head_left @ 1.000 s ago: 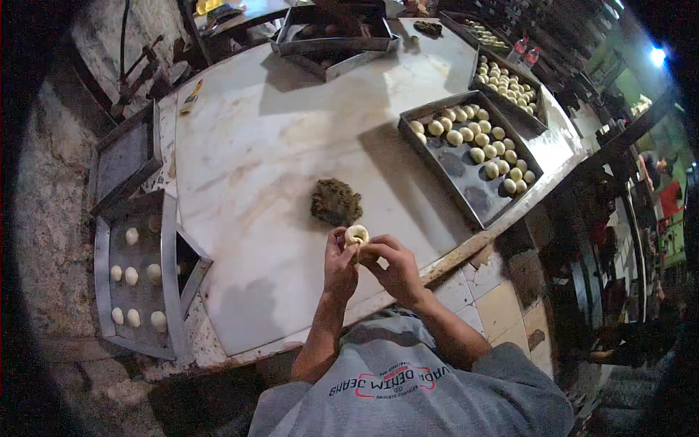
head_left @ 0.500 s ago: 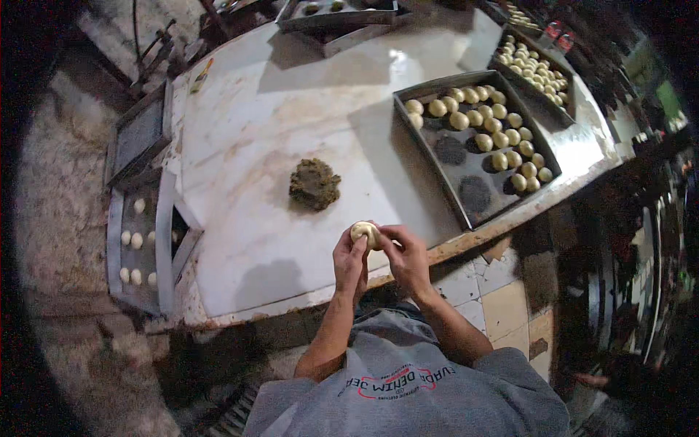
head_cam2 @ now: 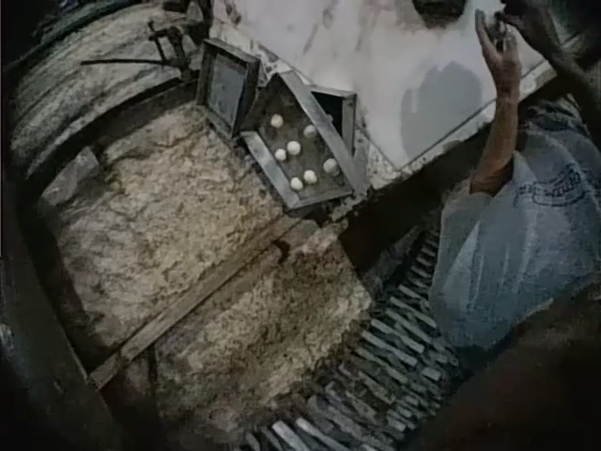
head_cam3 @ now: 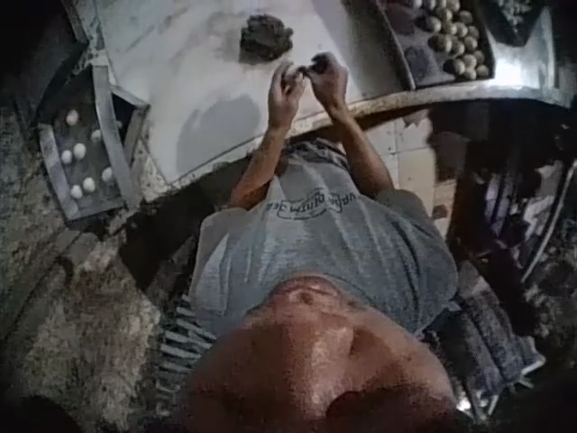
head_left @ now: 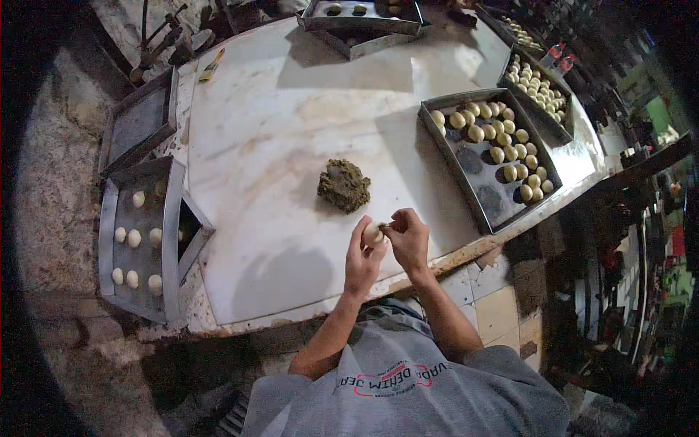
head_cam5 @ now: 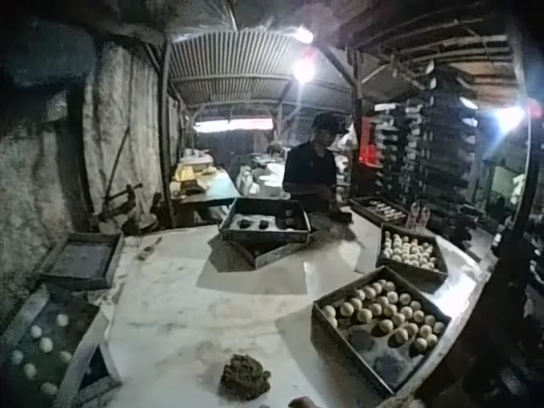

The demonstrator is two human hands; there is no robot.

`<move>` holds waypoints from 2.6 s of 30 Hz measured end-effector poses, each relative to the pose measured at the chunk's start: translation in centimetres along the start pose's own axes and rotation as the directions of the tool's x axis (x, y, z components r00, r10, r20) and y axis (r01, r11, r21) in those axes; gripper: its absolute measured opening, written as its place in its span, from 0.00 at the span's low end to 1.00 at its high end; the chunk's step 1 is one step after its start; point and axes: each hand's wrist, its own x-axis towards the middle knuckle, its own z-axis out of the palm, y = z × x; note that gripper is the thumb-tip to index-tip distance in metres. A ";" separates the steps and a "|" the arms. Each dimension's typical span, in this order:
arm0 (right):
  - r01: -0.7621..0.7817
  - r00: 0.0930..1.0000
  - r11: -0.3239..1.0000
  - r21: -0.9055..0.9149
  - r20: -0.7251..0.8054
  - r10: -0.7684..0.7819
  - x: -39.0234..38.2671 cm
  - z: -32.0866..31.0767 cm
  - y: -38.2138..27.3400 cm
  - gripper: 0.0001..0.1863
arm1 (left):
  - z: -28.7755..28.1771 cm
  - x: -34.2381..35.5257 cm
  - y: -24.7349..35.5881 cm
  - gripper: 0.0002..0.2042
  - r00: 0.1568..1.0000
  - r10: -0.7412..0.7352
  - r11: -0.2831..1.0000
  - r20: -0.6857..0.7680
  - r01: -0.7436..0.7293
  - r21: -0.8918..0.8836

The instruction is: The recorder is seen portioning dough, filling it with a dark mixture, and placing the buns onto baking trays.

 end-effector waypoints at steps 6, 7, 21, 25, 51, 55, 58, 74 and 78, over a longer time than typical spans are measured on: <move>-0.330 0.944 0.882 0.337 0.118 0.308 -1.2 3.3 -0.1 0.21 | -2.2 0.2 -0.4 0.37 0.972 -0.095 0.962 0.215 0.145 -0.230; -0.375 0.927 0.833 0.406 0.158 0.340 -1.6 3.4 -0.7 0.24 | -2.0 0.1 0.0 0.38 0.958 -0.124 0.964 0.257 0.178 -0.199; 0.294 0.909 0.790 -0.538 -0.099 -0.406 10.5 -1.6 13.7 0.21 | 5.3 5.7 0.2 0.12 0.980 -0.158 0.987 0.118 0.160 -0.007; 0.236 0.940 0.967 0.095 0.230 -0.252 7.4 3.0 16.7 0.13 | 18.6 12.2 0.0 0.10 0.910 -0.050 0.943 0.411 -0.093 0.320; 0.775 0.520 0.543 -0.323 0.815 -0.257 4.0 -7.5 7.7 0.20 | -4.0 4.2 -1.3 0.19 0.899 -0.237 0.715 0.369 0.419 -0.561; 0.491 0.485 0.795 -0.356 0.870 0.090 3.8 -5.1 5.2 0.20 | -15.4 -3.6 -2.7 0.19 0.959 -0.174 0.544 0.224 0.283 -0.790; -0.418 0.224 0.895 -0.156 0.937 0.268 3.4 2.1 -0.4 0.27 | -21.8 -7.0 -2.9 0.22 0.972 -0.165 0.416 0.167 0.222 -0.882; 0.904 0.226 0.407 0.129 0.665 -0.712 9.9 69.0 -33.1 0.23 | -36.5 -18.5 -0.8 0.23 0.983 0.016 0.443 -0.184 -0.172 -0.880; 0.981 0.109 0.193 -0.014 0.865 -0.490 5.3 71.4 -30.4 0.25 | -37.8 -20.0 -1.1 0.24 0.986 -0.071 0.338 -0.151 -0.118 -0.934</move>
